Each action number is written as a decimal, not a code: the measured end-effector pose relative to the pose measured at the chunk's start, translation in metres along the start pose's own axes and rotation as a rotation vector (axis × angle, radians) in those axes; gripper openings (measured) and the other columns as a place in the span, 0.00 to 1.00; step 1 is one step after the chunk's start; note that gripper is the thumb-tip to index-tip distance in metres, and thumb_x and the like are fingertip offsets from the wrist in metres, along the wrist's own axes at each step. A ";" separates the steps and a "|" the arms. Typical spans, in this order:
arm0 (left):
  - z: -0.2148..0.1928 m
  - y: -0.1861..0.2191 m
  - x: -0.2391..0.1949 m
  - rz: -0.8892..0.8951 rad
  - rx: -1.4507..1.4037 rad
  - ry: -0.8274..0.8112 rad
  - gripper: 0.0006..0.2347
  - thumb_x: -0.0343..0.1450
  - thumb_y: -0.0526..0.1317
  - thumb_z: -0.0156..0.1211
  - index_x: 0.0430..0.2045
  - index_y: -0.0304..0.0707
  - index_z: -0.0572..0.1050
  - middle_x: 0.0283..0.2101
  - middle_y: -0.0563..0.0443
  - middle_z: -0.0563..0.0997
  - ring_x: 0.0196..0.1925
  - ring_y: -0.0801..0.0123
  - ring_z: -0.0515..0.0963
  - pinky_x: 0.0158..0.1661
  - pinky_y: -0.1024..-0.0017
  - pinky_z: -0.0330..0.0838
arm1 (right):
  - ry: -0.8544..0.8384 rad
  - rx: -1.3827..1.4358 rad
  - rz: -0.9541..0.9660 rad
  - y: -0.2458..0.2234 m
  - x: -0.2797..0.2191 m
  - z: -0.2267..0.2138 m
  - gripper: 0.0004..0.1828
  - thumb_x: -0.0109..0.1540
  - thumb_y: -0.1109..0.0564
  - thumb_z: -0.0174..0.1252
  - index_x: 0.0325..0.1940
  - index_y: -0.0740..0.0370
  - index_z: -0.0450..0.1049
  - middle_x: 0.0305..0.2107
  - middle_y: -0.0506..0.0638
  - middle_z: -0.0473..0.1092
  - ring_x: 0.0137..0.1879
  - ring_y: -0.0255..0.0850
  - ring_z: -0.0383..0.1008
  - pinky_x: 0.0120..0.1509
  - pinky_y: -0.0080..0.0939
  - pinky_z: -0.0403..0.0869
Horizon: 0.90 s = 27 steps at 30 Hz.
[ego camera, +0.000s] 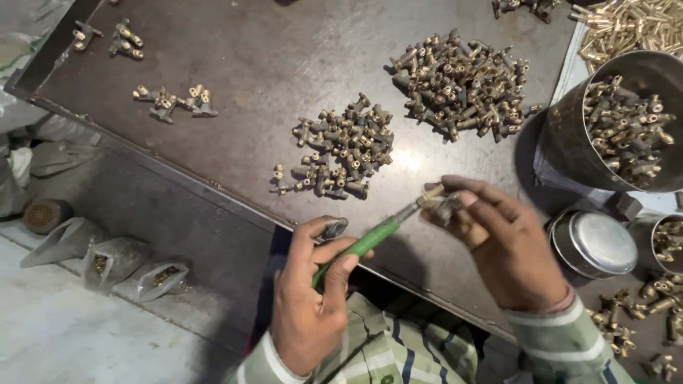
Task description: Scraping and cleaning small metal fittings using a hand tool.
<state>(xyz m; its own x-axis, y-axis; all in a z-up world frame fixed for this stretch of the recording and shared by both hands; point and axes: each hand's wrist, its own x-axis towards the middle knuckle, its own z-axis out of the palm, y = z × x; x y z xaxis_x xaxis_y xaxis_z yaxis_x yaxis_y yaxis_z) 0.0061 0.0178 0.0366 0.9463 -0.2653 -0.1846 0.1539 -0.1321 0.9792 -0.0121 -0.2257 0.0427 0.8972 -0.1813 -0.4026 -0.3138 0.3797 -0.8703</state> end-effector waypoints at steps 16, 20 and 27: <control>0.003 0.007 0.011 -0.260 0.031 -0.218 0.19 0.74 0.29 0.57 0.60 0.39 0.64 0.31 0.42 0.89 0.26 0.42 0.77 0.32 0.56 0.73 | -0.176 0.090 -0.151 0.017 -0.001 -0.041 0.24 0.64 0.61 0.56 0.63 0.72 0.66 0.58 0.59 0.72 0.68 0.51 0.74 0.72 0.48 0.72; 0.001 0.018 0.006 0.525 0.485 0.001 0.16 0.71 0.30 0.59 0.53 0.35 0.69 0.34 0.42 0.84 0.37 0.47 0.84 0.39 0.60 0.75 | -0.002 -0.019 0.062 0.028 0.006 -0.052 0.19 0.70 0.62 0.54 0.63 0.77 0.72 0.47 0.67 0.76 0.56 0.58 0.75 0.63 0.56 0.71; 0.001 0.006 0.009 -0.013 0.204 -0.126 0.17 0.69 0.31 0.57 0.52 0.35 0.66 0.28 0.50 0.87 0.28 0.56 0.86 0.33 0.62 0.76 | -0.281 0.270 -0.105 0.018 0.002 -0.029 0.19 0.63 0.65 0.59 0.58 0.68 0.70 0.47 0.60 0.75 0.69 0.52 0.74 0.75 0.48 0.69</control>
<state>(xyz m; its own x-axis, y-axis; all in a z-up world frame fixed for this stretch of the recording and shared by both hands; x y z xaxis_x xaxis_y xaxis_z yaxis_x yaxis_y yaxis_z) 0.0150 0.0133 0.0410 0.8998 -0.3777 -0.2182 0.0930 -0.3225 0.9420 -0.0248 -0.2456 0.0183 0.9817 0.0090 -0.1900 -0.1568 0.6041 -0.7813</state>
